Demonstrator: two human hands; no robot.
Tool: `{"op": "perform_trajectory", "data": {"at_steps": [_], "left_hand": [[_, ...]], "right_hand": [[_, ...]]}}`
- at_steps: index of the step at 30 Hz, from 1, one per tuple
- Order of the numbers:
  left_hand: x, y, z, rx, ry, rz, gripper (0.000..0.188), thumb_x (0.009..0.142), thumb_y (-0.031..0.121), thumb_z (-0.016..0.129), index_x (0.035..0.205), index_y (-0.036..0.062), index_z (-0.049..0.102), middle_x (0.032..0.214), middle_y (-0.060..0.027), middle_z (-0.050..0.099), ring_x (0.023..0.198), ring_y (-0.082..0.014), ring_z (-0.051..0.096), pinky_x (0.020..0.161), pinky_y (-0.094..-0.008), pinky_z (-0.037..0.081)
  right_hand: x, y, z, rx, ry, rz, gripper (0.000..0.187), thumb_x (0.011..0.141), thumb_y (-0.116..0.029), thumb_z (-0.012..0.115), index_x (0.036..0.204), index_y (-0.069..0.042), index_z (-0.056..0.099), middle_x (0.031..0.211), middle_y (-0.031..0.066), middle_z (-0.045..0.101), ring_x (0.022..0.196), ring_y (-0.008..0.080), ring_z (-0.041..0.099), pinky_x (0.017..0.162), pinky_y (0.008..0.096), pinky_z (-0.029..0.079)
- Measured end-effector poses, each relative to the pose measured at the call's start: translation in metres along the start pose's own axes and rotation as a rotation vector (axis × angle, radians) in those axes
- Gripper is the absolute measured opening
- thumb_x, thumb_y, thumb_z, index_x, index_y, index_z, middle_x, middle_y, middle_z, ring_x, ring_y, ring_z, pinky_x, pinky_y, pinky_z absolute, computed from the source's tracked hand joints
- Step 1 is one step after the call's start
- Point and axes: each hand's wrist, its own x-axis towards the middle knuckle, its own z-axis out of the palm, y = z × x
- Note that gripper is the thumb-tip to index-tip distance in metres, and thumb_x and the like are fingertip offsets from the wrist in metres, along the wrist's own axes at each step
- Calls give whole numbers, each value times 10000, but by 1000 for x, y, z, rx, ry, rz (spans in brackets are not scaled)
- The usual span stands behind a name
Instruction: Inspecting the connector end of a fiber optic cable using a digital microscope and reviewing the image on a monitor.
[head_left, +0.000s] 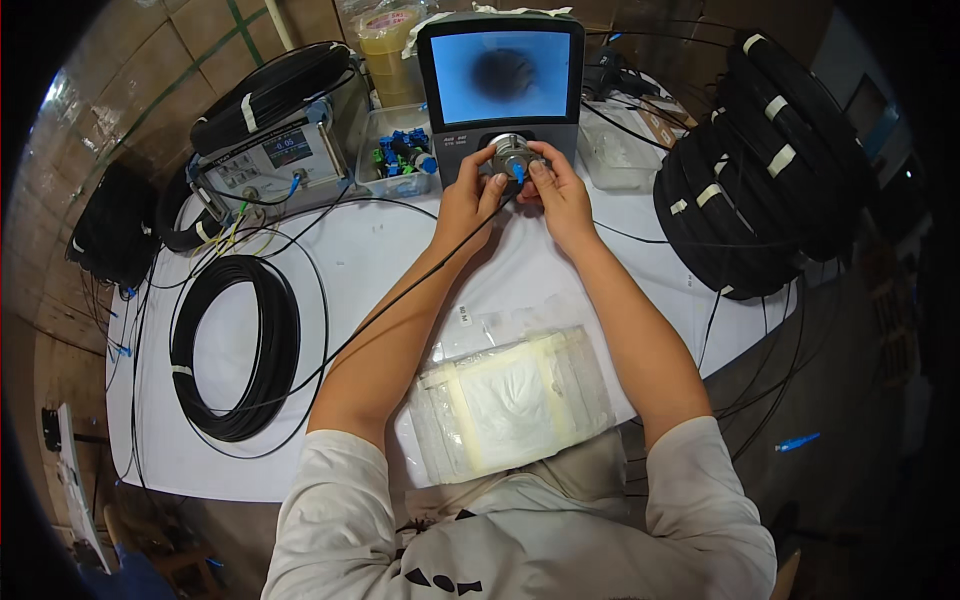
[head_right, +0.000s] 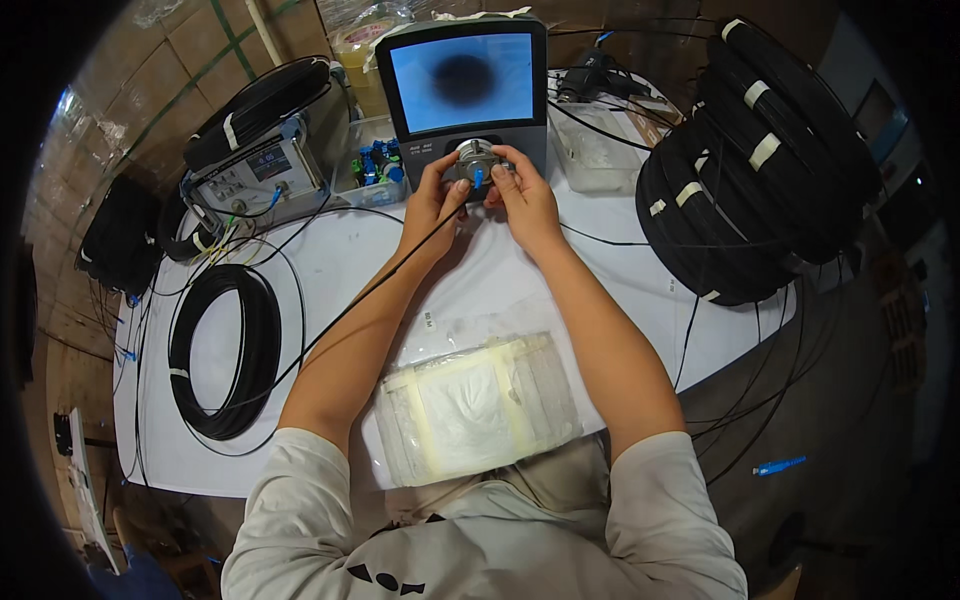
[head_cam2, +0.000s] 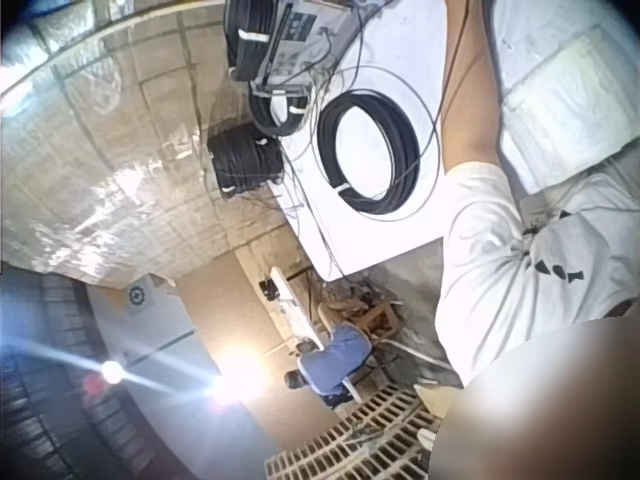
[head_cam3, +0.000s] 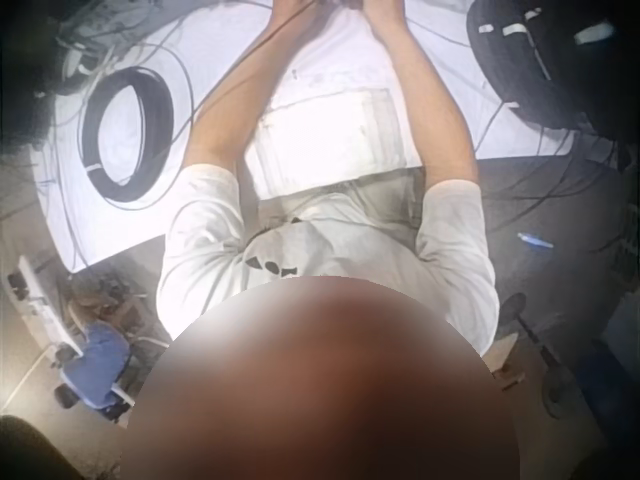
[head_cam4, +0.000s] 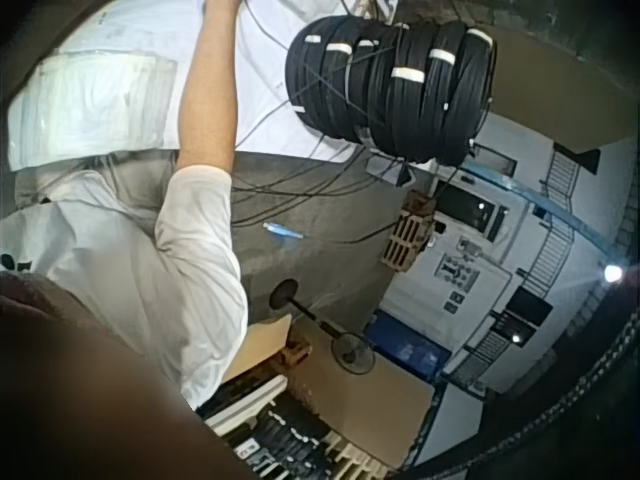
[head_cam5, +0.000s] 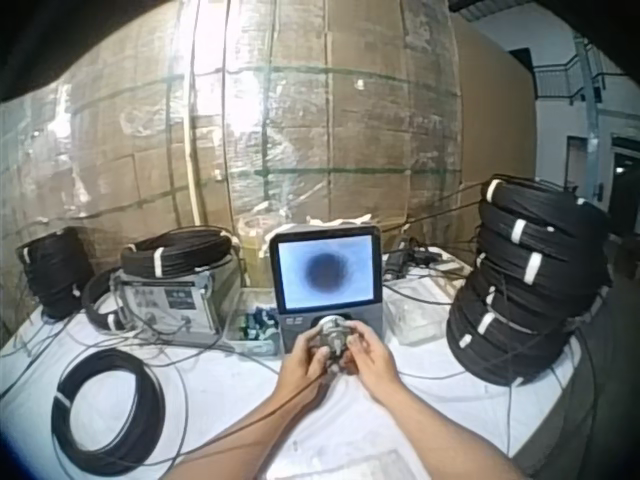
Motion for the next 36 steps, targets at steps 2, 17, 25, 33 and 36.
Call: {"op": "perform_trajectory", "data": {"at_steps": [2, 17, 25, 33, 36], "left_hand": [[2, -2, -1, -13, 4, -14, 439, 1072, 246, 621, 1447, 44, 514, 817, -109, 704, 709, -186, 651, 686, -327, 513], [0, 0, 5, 13, 42, 31, 425, 1068, 246, 628, 1401, 6, 518, 780, -94, 676, 683, -178, 623, 660, -338, 500], [0, -2, 0, 25, 39, 7, 432, 1064, 253, 637, 1394, 0, 521, 774, -86, 673, 684, -173, 618, 667, -328, 500], [1, 2, 3, 3, 28, -3, 432, 1057, 257, 653, 1384, 0, 534, 789, -87, 689, 702, -174, 634, 684, -331, 508], [0, 3, -1, 0, 28, -7, 431, 1058, 259, 652, 1381, -1, 535, 792, -86, 691, 709, -172, 636, 688, -328, 509]], "right_hand": [[1, -1, 1, 48, -6, 24, 415, 1112, -309, 574, 1469, -97, 554, 850, 16, 644, 766, 101, 647, 747, 257, 555], [3, -3, -2, -87, -45, -33, 427, 1134, -323, 515, 1507, -116, 523, 1011, 33, 653, 894, 96, 637, 807, 273, 591], [1, -5, 2, -138, -32, -48, 411, 1130, -310, 529, 1482, -98, 531, 998, 39, 678, 878, 104, 652, 788, 265, 580], [-2, 4, 2, -130, 68, -105, 354, 1102, -301, 592, 1355, -60, 536, 971, 51, 727, 750, 103, 663, 691, 253, 527], [-4, -1, 6, -136, 71, -97, 357, 1100, -309, 593, 1356, -64, 547, 959, 48, 728, 742, 102, 664, 677, 254, 520]]}}
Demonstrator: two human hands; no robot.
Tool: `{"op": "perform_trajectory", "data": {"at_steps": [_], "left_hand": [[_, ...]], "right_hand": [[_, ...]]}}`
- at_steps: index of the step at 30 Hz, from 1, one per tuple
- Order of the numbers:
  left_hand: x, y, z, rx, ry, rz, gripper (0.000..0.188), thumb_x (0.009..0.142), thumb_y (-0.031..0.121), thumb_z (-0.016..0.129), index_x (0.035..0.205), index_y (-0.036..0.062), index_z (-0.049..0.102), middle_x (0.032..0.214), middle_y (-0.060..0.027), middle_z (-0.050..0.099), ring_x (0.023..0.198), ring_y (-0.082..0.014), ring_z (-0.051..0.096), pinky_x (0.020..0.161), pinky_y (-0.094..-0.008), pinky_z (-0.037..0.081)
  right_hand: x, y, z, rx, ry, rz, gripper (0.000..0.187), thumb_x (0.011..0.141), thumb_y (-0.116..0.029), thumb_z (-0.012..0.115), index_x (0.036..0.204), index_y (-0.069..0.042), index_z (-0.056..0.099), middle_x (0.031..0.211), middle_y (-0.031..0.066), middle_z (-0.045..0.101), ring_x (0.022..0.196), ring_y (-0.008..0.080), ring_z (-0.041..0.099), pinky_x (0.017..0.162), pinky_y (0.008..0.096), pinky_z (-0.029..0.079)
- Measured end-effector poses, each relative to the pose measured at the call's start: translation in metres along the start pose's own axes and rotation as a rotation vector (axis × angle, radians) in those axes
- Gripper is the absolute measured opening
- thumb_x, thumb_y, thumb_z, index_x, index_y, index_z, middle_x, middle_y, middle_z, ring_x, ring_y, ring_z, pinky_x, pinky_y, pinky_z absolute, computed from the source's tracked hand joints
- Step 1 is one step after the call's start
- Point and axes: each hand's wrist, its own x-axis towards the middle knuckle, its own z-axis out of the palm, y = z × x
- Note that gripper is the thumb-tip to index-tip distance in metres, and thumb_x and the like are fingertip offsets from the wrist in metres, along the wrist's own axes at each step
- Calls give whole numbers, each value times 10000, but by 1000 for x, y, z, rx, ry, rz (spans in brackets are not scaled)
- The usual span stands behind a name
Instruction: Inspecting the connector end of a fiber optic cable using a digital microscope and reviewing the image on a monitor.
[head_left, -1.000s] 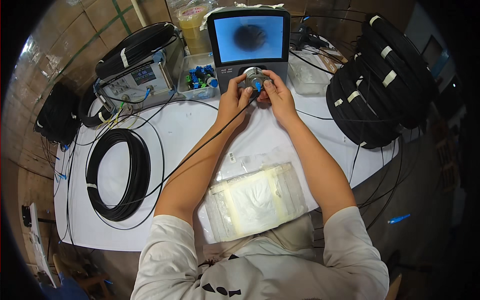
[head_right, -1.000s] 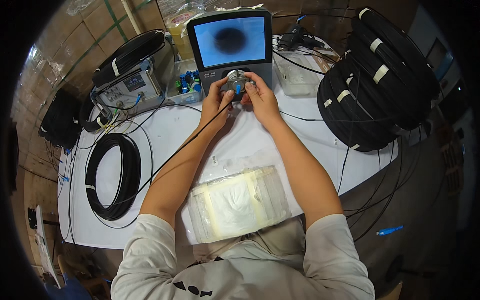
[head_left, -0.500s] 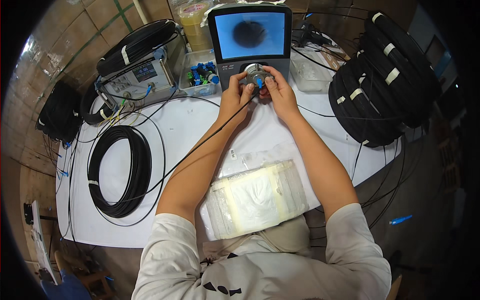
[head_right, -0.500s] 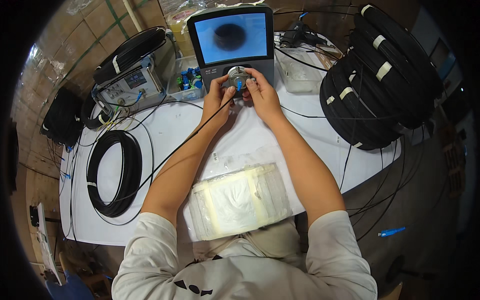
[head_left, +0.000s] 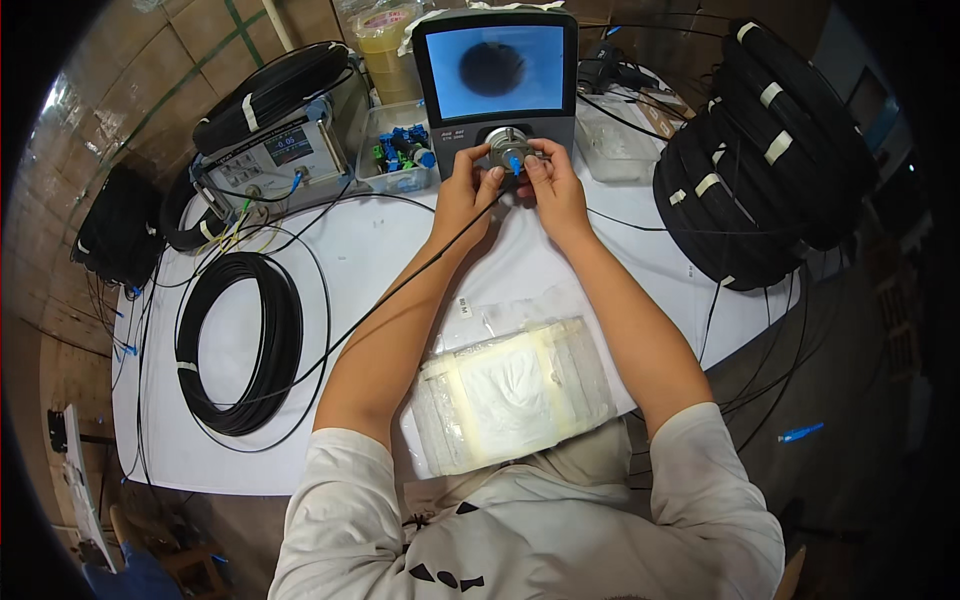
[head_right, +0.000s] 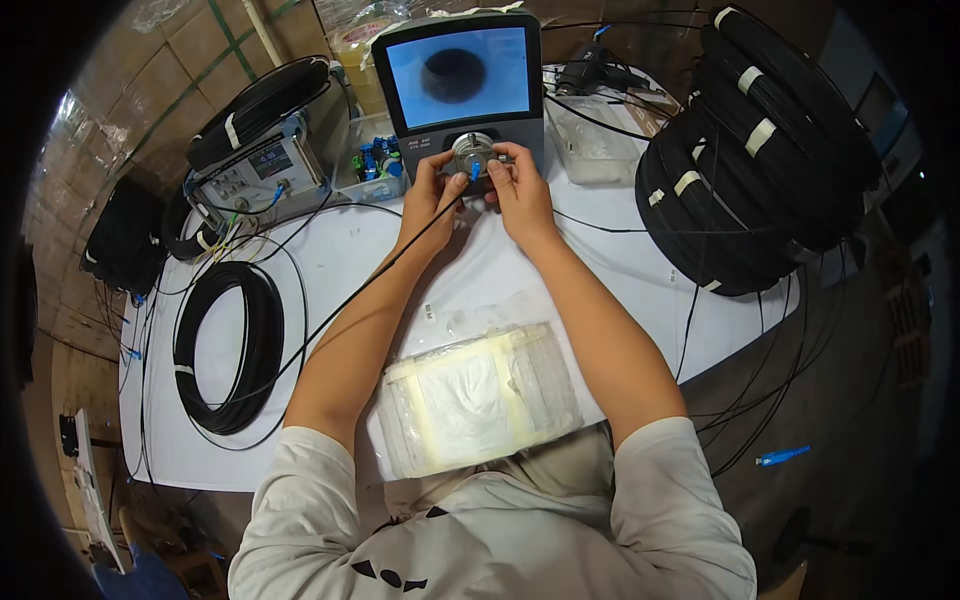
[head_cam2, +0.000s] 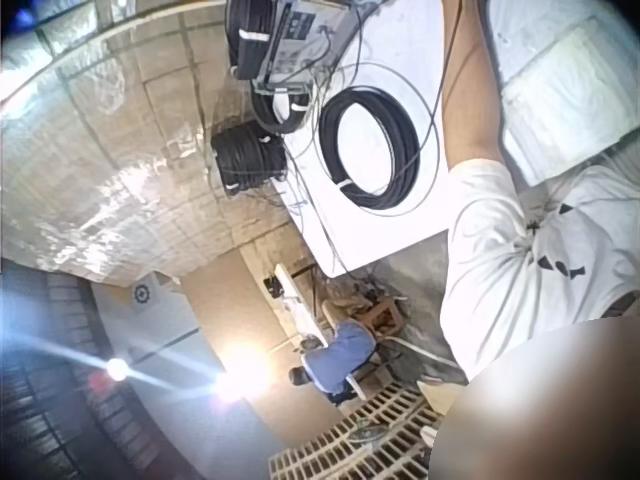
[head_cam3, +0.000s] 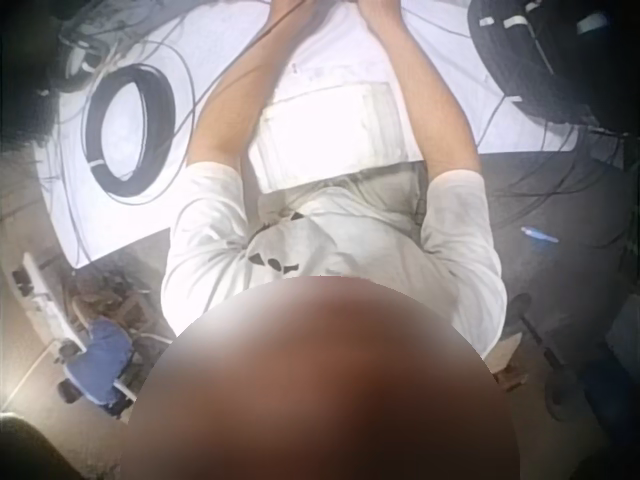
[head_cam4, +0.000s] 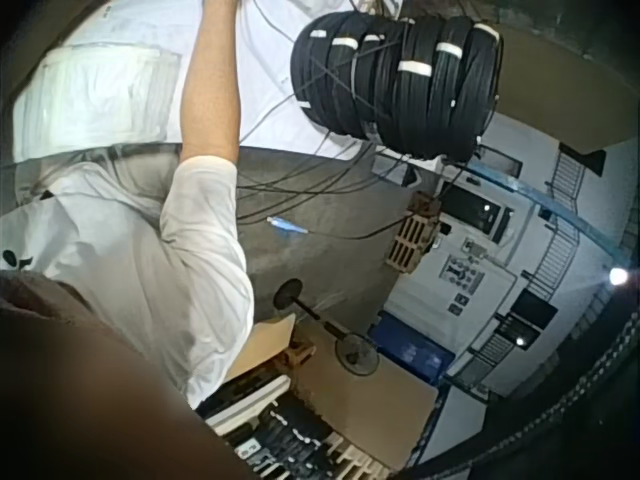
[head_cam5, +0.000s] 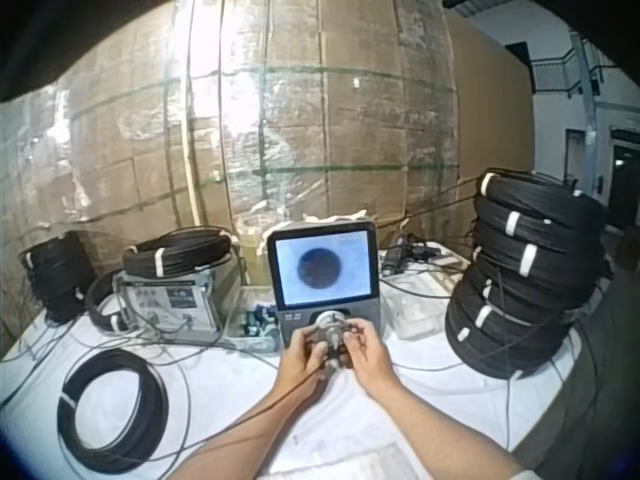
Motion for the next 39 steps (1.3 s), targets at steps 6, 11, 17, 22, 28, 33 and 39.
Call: {"op": "perform_trajectory", "data": {"at_steps": [6, 11, 17, 22, 28, 33, 39], "left_hand": [[1, -3, 2, -5, 0, -11, 428, 1061, 269, 650, 1372, -2, 536, 803, -86, 696, 721, -168, 640, 687, -325, 509], [1, -4, 1, -15, 7, 2, 435, 1059, 274, 657, 1374, 0, 535, 805, -84, 696, 718, -163, 636, 682, -325, 508], [0, -3, 0, -5, -1, -4, 435, 1061, 280, 657, 1377, 6, 536, 802, -75, 692, 712, -155, 631, 673, -318, 505], [0, -2, 1, -29, 12, 3, 431, 1062, 280, 656, 1372, 6, 536, 793, -64, 685, 699, -145, 619, 660, -311, 498], [2, -4, 0, -23, 9, 2, 425, 1064, 281, 654, 1364, 7, 534, 775, -68, 675, 687, -146, 611, 659, -316, 498], [0, -10, -2, 26, 9, 7, 468, 1081, 283, 612, 1464, 41, 494, 790, -74, 682, 682, -167, 627, 673, -320, 507], [-5, 5, 2, -8, -54, -25, 556, 1096, 254, 575, 1613, 144, 403, 856, -101, 713, 712, -161, 646, 699, -313, 524]], "right_hand": [[1, 3, -3, -54, 8, 19, 359, 1106, -322, 580, 1376, -87, 563, 930, 44, 727, 734, 102, 674, 657, 253, 509], [1, 5, -1, -17, -7, 39, 369, 1109, -334, 572, 1405, -114, 572, 901, 34, 714, 738, 104, 682, 664, 256, 517], [0, 3, 1, -20, 3, 48, 385, 1110, -338, 567, 1431, -126, 575, 881, 32, 702, 739, 109, 683, 674, 259, 526], [1, 3, 1, -21, -1, 46, 388, 1110, -340, 567, 1432, -124, 577, 878, 33, 701, 739, 112, 685, 676, 262, 529], [0, -3, 0, -33, -36, 92, 418, 1125, -336, 538, 1470, -101, 540, 923, 29, 656, 805, 93, 644, 741, 249, 560], [-3, -7, 2, -65, -50, 82, 416, 1125, -325, 539, 1473, -95, 539, 924, 27, 654, 797, 96, 643, 738, 248, 554], [-7, -9, 0, -78, -16, 78, 416, 1126, -315, 539, 1480, -98, 539, 919, 21, 656, 777, 94, 641, 732, 243, 540]]}}
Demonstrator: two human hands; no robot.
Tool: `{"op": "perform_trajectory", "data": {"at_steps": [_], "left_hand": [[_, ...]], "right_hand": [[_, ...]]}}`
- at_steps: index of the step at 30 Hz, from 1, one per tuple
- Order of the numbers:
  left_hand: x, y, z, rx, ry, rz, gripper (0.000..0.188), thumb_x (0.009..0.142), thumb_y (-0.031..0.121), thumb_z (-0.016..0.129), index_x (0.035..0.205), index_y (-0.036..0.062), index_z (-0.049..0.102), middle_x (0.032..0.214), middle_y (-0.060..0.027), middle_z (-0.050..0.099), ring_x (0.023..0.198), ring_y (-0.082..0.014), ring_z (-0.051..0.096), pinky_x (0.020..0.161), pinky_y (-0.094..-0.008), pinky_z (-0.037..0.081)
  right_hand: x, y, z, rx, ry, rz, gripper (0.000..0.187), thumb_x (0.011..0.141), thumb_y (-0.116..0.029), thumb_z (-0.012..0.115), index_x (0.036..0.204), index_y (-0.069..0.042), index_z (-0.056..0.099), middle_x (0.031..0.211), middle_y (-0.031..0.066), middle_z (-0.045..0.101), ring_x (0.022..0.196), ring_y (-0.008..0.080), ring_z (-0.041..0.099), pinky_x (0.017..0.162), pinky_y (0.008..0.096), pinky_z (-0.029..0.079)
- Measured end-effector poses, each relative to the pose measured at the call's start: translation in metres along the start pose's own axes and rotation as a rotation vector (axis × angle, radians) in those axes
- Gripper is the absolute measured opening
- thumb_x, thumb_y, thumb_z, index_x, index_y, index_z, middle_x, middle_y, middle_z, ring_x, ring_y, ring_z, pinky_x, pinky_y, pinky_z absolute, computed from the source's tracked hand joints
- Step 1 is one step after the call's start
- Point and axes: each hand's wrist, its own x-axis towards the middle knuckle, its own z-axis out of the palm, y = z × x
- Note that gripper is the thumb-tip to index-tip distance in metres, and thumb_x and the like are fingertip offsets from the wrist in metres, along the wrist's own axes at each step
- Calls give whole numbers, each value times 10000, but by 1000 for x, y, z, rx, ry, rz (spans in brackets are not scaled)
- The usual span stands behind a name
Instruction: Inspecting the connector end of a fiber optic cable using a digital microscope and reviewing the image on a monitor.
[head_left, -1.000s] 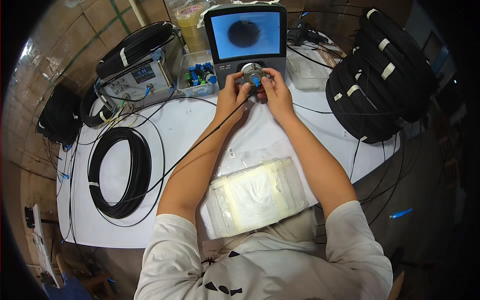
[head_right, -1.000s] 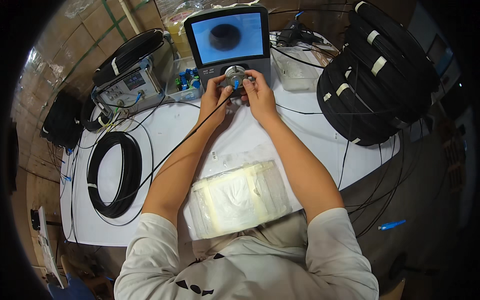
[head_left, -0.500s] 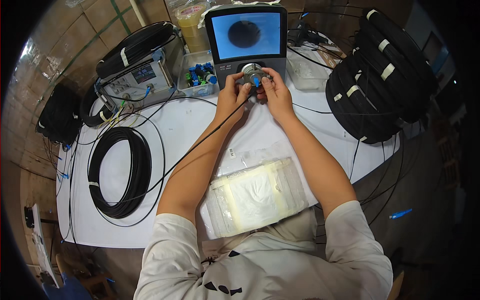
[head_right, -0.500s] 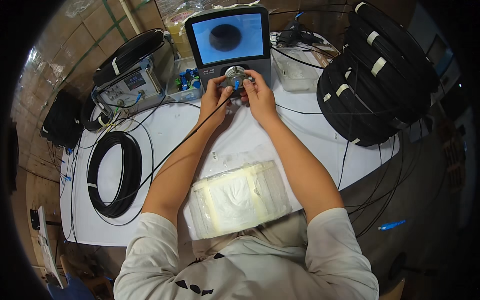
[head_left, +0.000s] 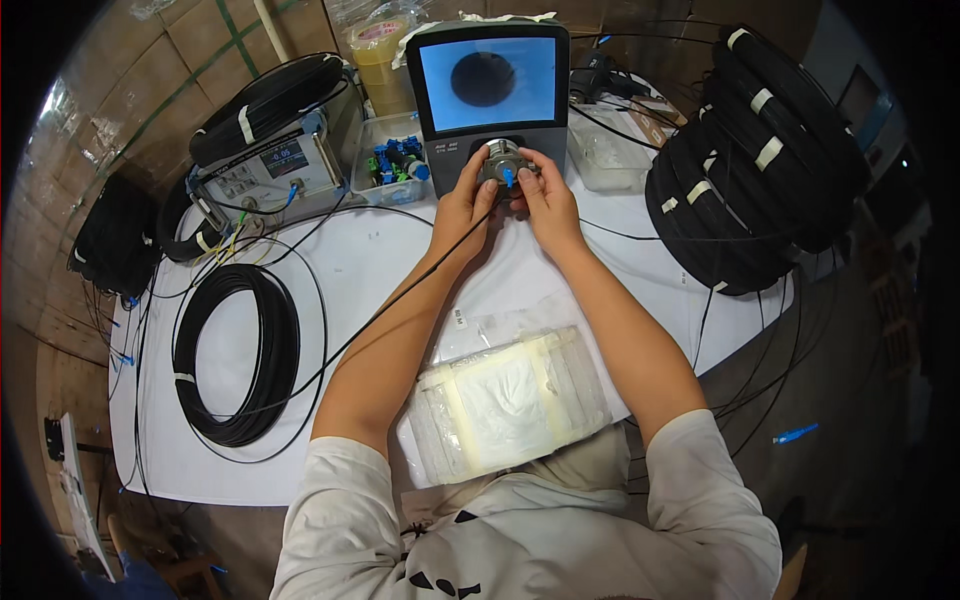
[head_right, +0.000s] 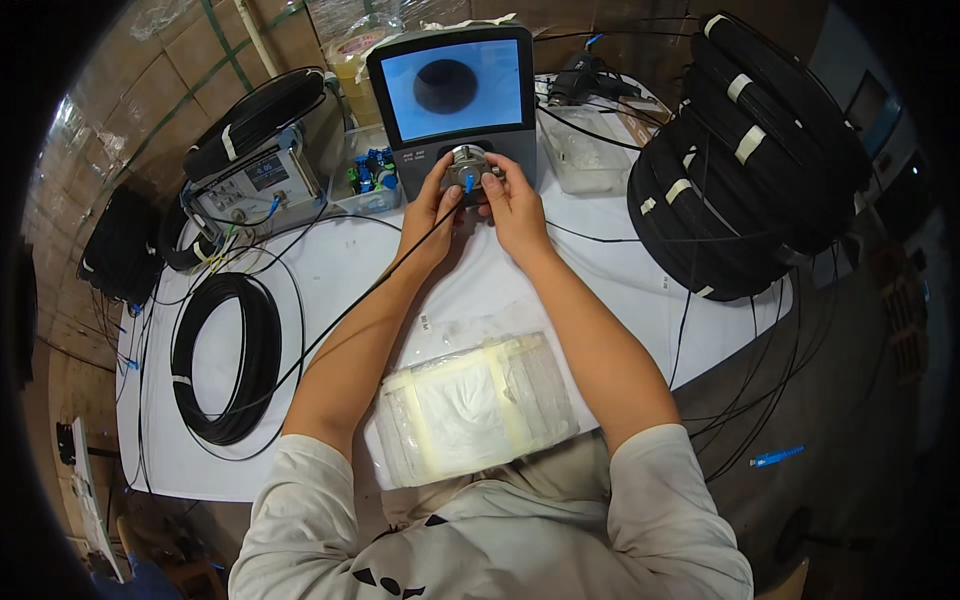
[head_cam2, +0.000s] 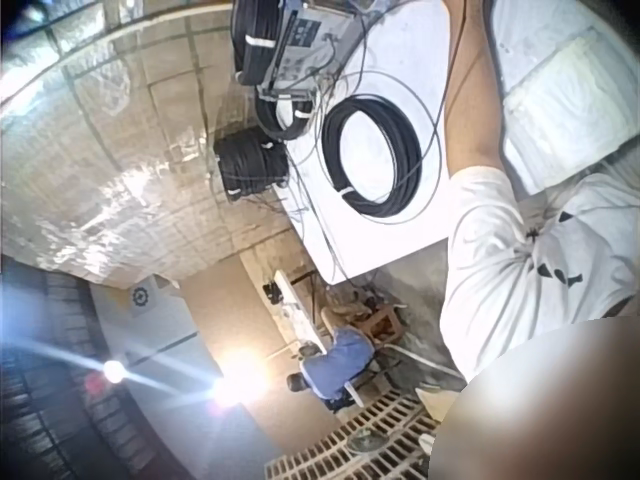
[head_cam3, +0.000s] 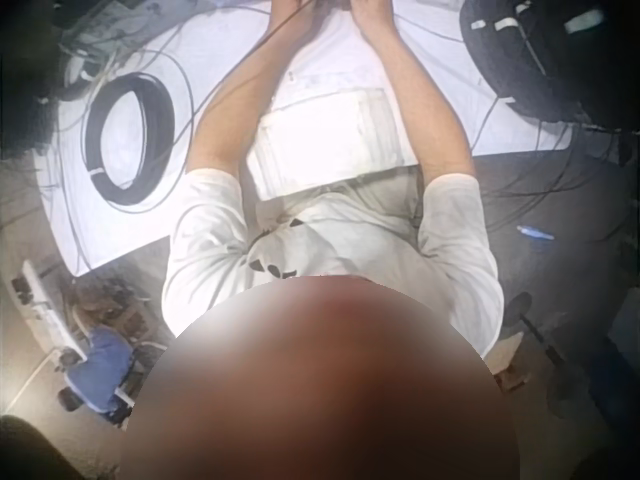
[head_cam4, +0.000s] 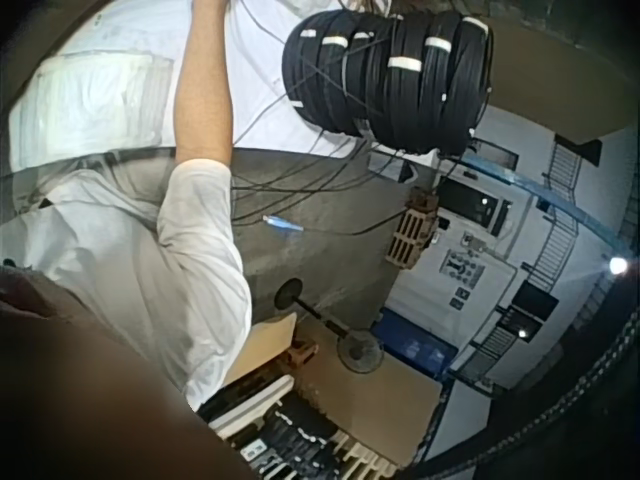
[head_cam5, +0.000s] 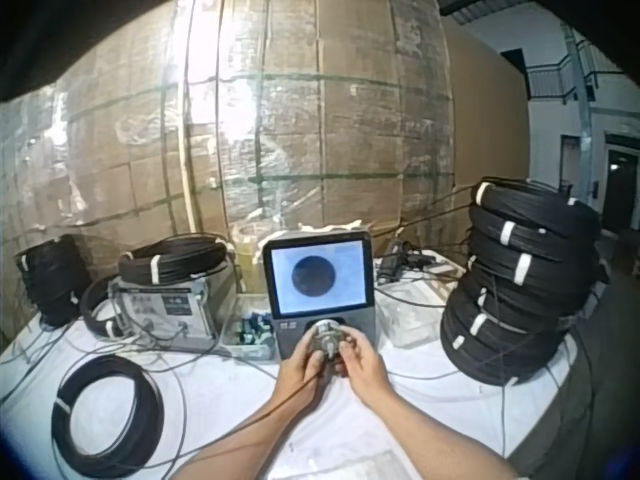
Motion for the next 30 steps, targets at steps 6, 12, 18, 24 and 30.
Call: {"op": "perform_trajectory", "data": {"at_steps": [6, 12, 18, 24, 30], "left_hand": [[4, 0, -2, -25, -4, -12, 527, 1092, 256, 591, 1589, 147, 450, 860, -102, 716, 723, -148, 650, 705, -309, 527], [4, 1, -3, 0, -10, -10, 523, 1087, 275, 606, 1575, 147, 466, 889, -119, 726, 773, -171, 677, 739, -321, 538], [5, -1, -5, 16, -15, -2, 521, 1085, 281, 609, 1569, 145, 470, 922, -141, 734, 826, -192, 696, 773, -325, 543], [4, -1, -5, 15, -14, 7, 521, 1087, 284, 606, 1568, 140, 468, 920, -135, 734, 829, -190, 698, 776, -321, 543], [5, 1, -5, 0, -19, -7, 518, 1086, 272, 606, 1567, 134, 471, 882, -111, 715, 781, -173, 668, 750, -309, 534]], "right_hand": [[3, -2, 0, 25, -24, 34, 429, 1124, -327, 544, 1481, -89, 537, 941, 30, 663, 779, 96, 648, 732, 242, 536], [3, 4, -2, 2, -8, -14, 428, 1127, -336, 533, 1461, -69, 535, 930, 42, 676, 782, 103, 660, 734, 246, 541], [9, 11, -4, 90, 47, 31, 361, 1139, -373, 490, 1282, -52, 572, 938, 57, 686, 778, 126, 670, 741, 268, 573], [9, 13, -3, 121, 46, 17, 359, 1141, -398, 477, 1190, -56, 575, 930, 57, 682, 775, 133, 672, 737, 281, 583], [10, 11, -5, 105, 58, 55, 353, 1142, -387, 481, 1178, -52, 586, 924, 53, 675, 791, 126, 667, 744, 282, 586]]}}
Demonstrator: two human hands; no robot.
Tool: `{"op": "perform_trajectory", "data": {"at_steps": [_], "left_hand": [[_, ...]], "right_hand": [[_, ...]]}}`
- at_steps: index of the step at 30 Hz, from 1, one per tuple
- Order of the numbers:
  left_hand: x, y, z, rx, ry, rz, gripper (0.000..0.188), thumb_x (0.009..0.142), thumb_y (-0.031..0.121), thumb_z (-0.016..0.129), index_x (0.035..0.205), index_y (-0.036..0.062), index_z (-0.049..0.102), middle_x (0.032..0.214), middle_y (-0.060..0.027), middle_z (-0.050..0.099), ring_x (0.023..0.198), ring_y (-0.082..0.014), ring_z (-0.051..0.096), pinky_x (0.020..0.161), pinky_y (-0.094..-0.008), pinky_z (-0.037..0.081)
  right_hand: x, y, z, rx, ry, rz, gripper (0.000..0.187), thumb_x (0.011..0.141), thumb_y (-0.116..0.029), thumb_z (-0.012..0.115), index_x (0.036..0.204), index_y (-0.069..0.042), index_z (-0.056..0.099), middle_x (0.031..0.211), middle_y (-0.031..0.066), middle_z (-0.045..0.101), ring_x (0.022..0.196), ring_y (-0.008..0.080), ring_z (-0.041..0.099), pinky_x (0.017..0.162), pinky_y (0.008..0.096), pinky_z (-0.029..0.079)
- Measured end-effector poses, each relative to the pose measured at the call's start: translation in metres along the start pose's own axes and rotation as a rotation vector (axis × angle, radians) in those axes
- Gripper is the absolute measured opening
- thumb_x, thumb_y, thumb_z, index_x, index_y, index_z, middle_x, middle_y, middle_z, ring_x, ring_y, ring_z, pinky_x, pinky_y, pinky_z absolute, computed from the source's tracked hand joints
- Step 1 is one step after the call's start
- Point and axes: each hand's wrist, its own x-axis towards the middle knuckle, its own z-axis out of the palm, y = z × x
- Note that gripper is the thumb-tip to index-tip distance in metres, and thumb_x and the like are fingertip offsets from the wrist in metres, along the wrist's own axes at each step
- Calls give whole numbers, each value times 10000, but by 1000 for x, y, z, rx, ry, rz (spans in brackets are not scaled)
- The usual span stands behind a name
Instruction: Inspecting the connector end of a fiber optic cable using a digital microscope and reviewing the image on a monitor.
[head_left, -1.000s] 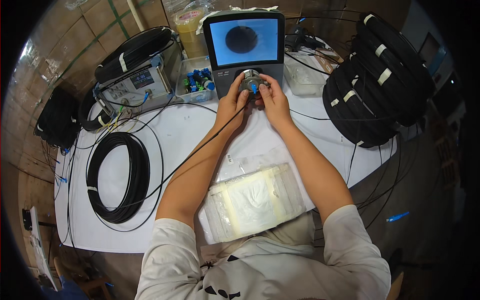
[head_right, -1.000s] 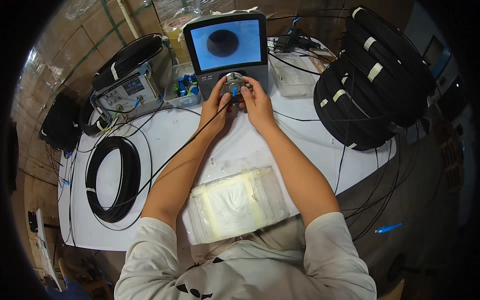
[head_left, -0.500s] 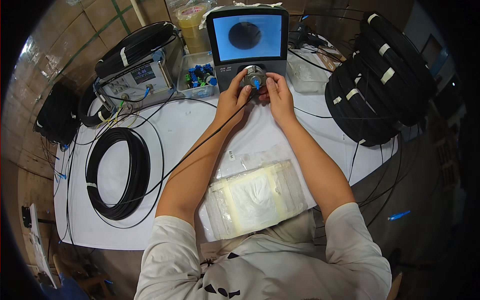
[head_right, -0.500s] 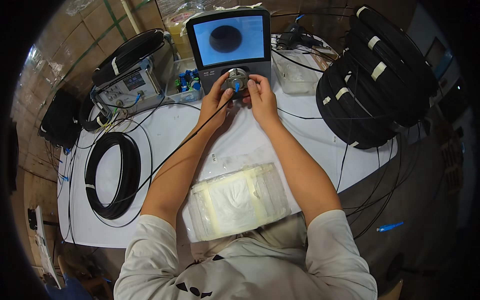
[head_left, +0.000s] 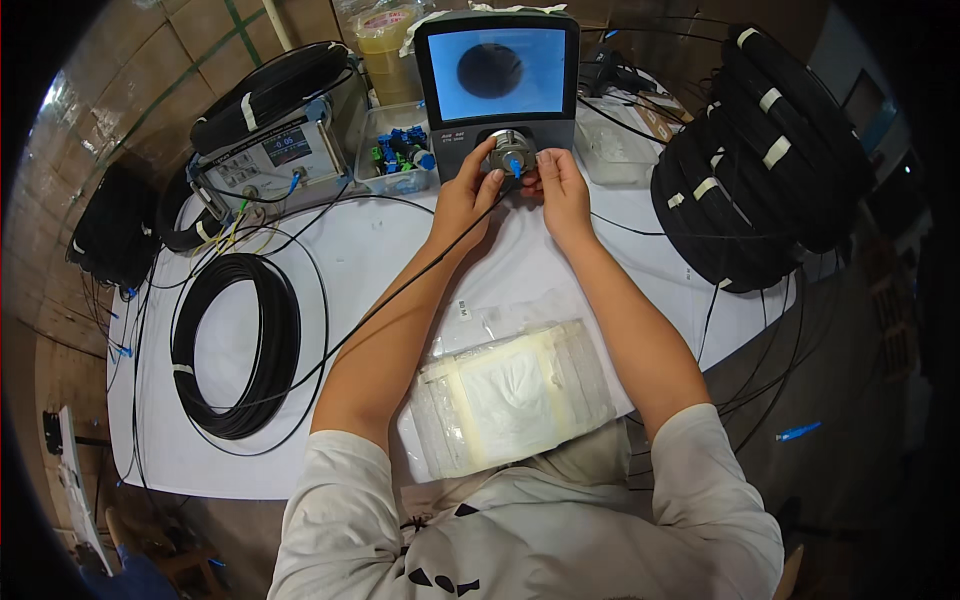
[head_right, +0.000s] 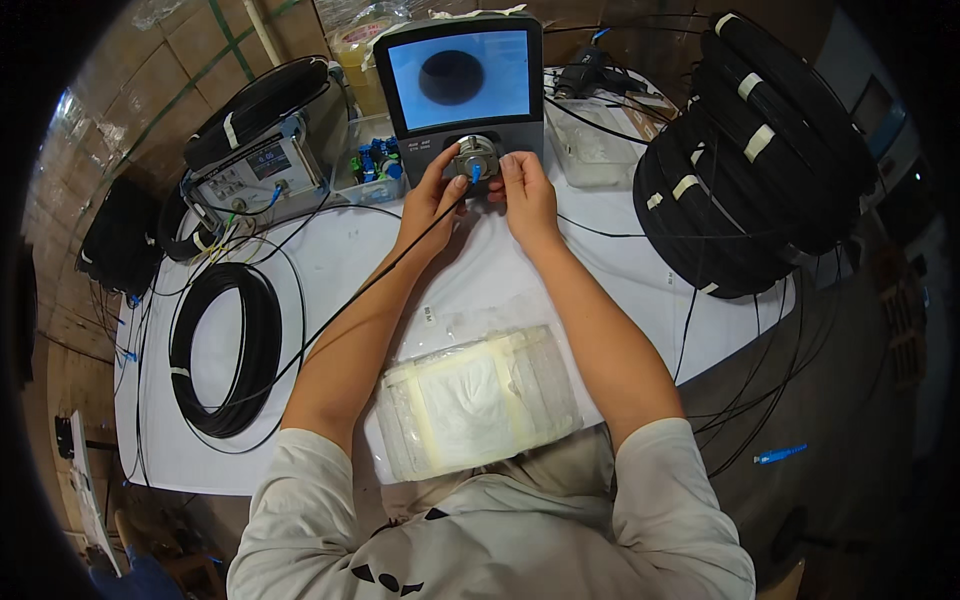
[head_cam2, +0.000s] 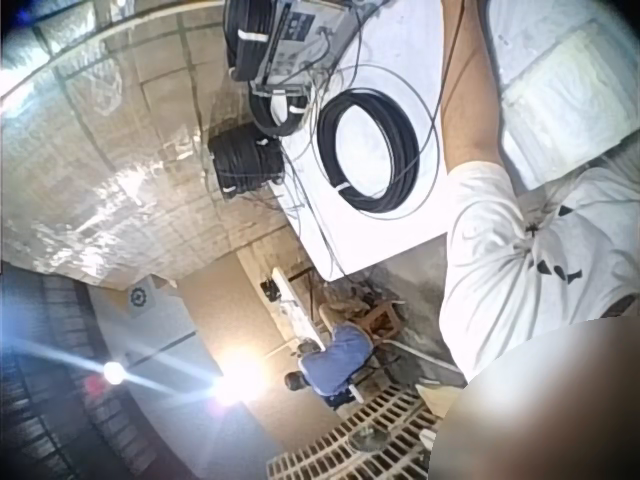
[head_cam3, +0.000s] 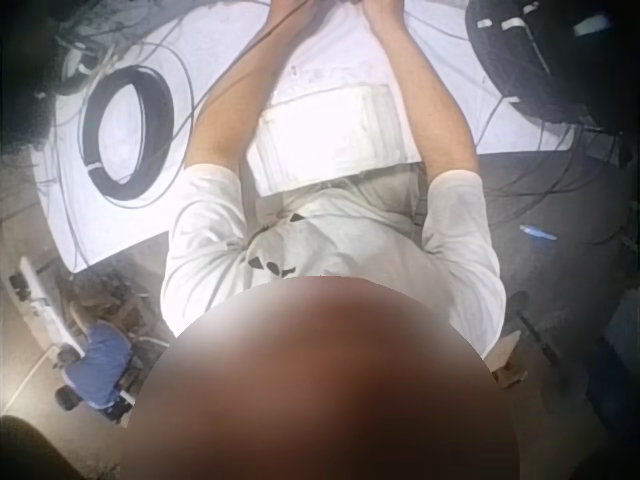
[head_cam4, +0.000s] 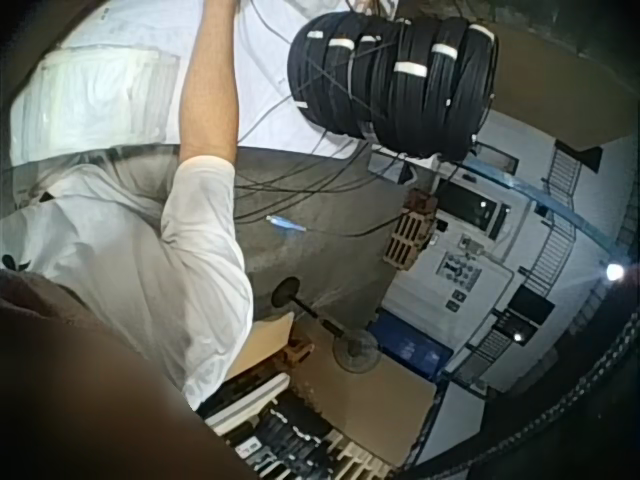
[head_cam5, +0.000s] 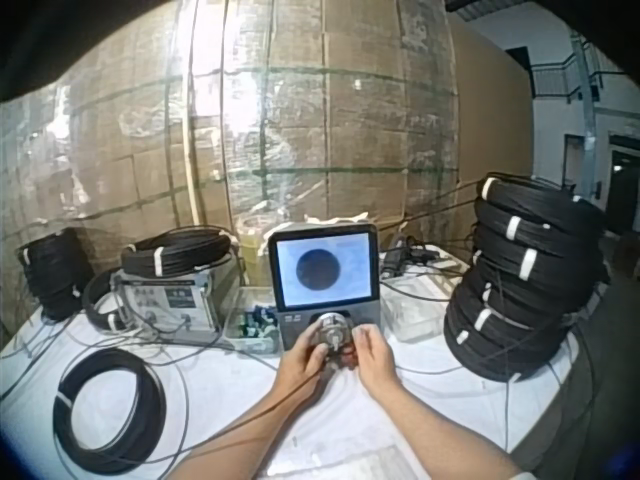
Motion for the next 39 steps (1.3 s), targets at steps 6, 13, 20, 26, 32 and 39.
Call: {"op": "perform_trajectory", "data": {"at_steps": [6, 13, 20, 26, 32, 39], "left_hand": [[1, -3, 0, -10, 10, 17, 520, 1082, 259, 608, 1569, 137, 470, 831, -83, 689, 739, -154, 636, 713, -304, 516], [-1, -2, 0, -3, -3, -6, 521, 1082, 258, 611, 1570, 143, 470, 851, -89, 702, 747, -156, 642, 723, -300, 517], [2, -6, 0, 0, 6, 17, 527, 1078, 264, 620, 1568, 138, 471, 868, -104, 711, 763, -173, 657, 744, -310, 526], [3, -5, 0, 2, 15, 33, 515, 1081, 261, 615, 1560, 135, 476, 866, -109, 711, 776, -177, 659, 754, -311, 523], [1, -7, -1, -1, 13, 23, 517, 1076, 255, 624, 1559, 138, 480, 870, -109, 715, 771, -175, 661, 755, -311, 522], [1, -7, -1, 0, 18, 20, 516, 1076, 251, 626, 1560, 141, 485, 870, -104, 715, 776, -163, 664, 743, -306, 524]], "right_hand": [[0, -2, 3, -19, 19, -63, 324, 1143, -347, 490, 1154, -42, 597, 933, 48, 672, 826, 117, 662, 763, 286, 592], [-1, -1, 4, 26, 48, -105, 281, 1128, -300, 526, 1124, -33, 612, 905, 58, 696, 769, 126, 689, 702, 283, 587], [0, -1, 4, -10, 51, -108, 279, 1126, -299, 532, 1127, -33, 617, 893, 55, 704, 751, 122, 688, 697, 272, 569], [0, -3, 4, -32, 60, -111, 289, 1123, -316, 538, 1127, -39, 623, 878, 54, 709, 729, 118, 689, 684, 272, 551], [-2, -4, 3, -40, 35, -74, 294, 1143, -298, 498, 1149, -24, 602, 909, 45, 668, 764, 111, 646, 728, 262, 551], [-3, -2, 3, -62, 59, -118, 293, 1121, -324, 540, 1143, -45, 627, 886, 59, 716, 728, 122, 688, 691, 278, 551]]}}
